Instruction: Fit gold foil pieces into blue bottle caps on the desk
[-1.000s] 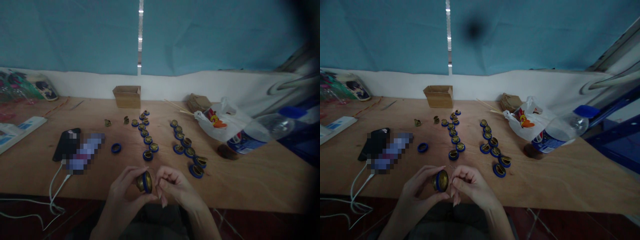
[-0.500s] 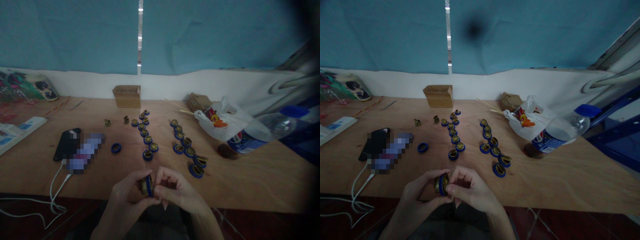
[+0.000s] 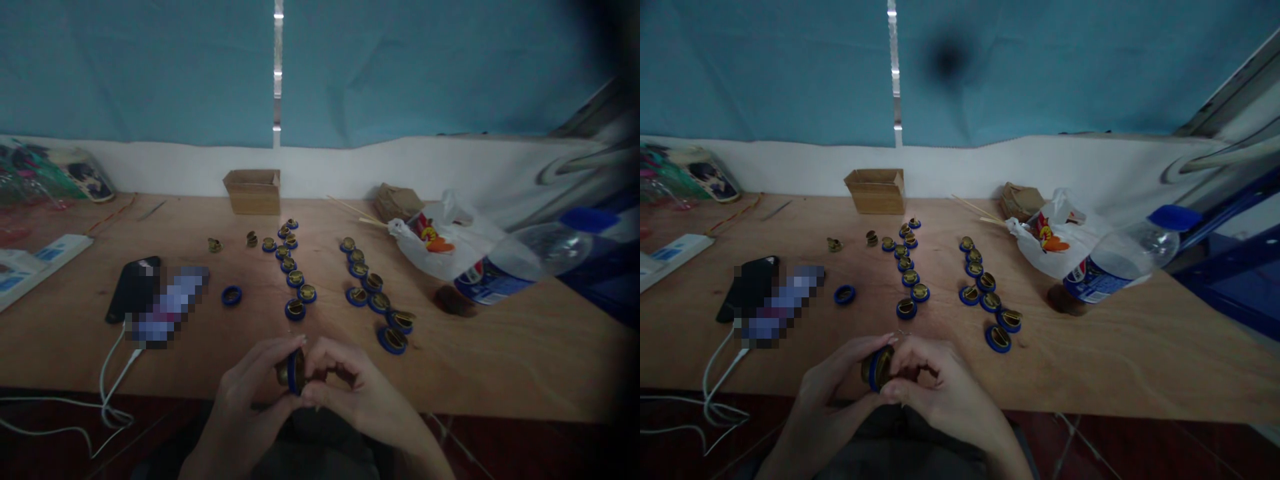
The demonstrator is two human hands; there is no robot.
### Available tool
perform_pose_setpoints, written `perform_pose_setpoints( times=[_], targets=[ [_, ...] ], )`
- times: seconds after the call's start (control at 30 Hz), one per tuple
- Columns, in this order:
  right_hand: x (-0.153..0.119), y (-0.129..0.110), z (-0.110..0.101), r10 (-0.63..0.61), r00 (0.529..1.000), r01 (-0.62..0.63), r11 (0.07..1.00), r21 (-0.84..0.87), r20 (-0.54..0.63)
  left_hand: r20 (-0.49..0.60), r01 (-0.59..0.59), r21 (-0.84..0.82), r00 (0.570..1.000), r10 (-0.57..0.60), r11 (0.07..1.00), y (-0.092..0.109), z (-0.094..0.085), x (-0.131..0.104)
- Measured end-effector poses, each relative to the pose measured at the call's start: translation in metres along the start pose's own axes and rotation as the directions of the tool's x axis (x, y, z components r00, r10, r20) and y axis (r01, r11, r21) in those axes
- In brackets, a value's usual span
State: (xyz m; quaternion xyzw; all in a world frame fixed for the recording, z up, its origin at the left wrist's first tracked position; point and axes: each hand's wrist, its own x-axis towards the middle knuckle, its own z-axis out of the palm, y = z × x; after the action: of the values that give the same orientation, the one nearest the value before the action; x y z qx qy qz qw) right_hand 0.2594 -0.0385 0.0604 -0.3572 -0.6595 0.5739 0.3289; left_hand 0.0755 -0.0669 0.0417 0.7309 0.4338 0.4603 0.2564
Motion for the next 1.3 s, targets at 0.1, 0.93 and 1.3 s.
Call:
perform_pose_setpoints(
  times=[0.1,0.93,1.3],
  targets=[
    [0.002,-0.007,-0.004,-0.070,0.998,0.071,0.985,-0.156,0.010,-0.007,-0.049,-0.018,0.999,0.049,0.999,0.003,-0.001,0.002],
    [-0.008,-0.056,-0.006,-0.452,0.824,0.534,0.418,-0.735,0.342,-0.383,-0.278,-0.196,0.904,0.187,0.941,0.020,0.008,-0.001],
    [-0.011,-0.051,-0.002,-0.480,0.830,0.511,0.450,-0.733,0.284,-0.393,-0.218,-0.329,0.916,0.077,0.919,0.020,0.016,0.000]
  ],
)
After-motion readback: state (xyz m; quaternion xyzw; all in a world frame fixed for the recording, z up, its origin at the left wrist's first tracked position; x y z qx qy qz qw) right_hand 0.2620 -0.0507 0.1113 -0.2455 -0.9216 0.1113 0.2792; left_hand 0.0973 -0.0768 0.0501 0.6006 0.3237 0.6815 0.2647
